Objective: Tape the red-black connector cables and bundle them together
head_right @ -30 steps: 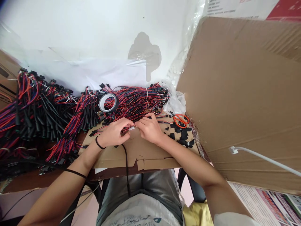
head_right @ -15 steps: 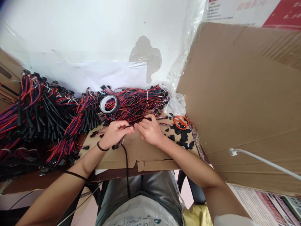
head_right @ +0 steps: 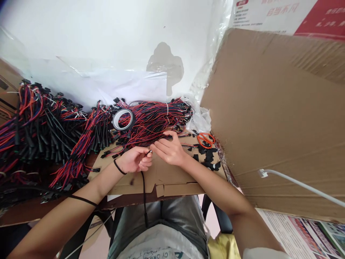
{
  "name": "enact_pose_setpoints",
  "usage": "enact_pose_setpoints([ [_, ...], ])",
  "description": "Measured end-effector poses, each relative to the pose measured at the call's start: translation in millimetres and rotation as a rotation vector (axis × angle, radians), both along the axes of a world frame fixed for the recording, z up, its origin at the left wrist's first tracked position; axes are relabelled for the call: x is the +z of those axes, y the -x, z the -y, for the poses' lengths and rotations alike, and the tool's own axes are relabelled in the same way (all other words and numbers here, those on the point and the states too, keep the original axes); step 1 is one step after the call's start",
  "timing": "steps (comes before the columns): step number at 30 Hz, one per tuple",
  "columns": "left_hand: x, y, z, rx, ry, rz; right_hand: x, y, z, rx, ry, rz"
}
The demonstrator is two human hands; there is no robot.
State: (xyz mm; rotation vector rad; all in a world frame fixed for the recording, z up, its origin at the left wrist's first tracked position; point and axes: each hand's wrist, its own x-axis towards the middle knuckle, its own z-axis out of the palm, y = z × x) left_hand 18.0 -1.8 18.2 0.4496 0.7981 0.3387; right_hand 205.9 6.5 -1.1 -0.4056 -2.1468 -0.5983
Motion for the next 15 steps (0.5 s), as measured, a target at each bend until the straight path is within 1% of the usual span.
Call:
enact_pose_setpoints([
  [2, -2.3, -1, 1, -0.062, 0.014, 0.031, 1.6, 1, 1, 0.023, 0.006, -0.001],
  [4, -4.5, -3, 3, -0.131, -0.008, 0.02, 2.8, 1, 1, 0.042, 0.028, -0.001],
  [7, -5.1, -5, 6, -0.208, -0.146, -0.112, 3.5, 0, 1, 0.052, 0.057, -0.01],
  [9, -2.2, -4, 6, -0.214, -0.277, -0.218, 3.3, -1, 1, 0.032, 0.083, -0.01],
  [10, 0.2, -2, 6, -0.182, -0.344, -0.26, 3.0, -2, 0, 0.018, 0.099, -0.007],
  [11, 3.0, 0, 5, -0.121, -0.413, -0.3, 2.5, -2, 0, 0.003, 0.116, 0.0],
  [13, 9.1, 6, 2, 0.063, -0.584, -0.399, 1.2, -2, -2, -0.032, 0.142, 0.011],
  [15, 14.5, 10, 1, 0.222, -0.817, -0.535, -0.2, -1, -4, -0.068, 0.168, 0.025],
])
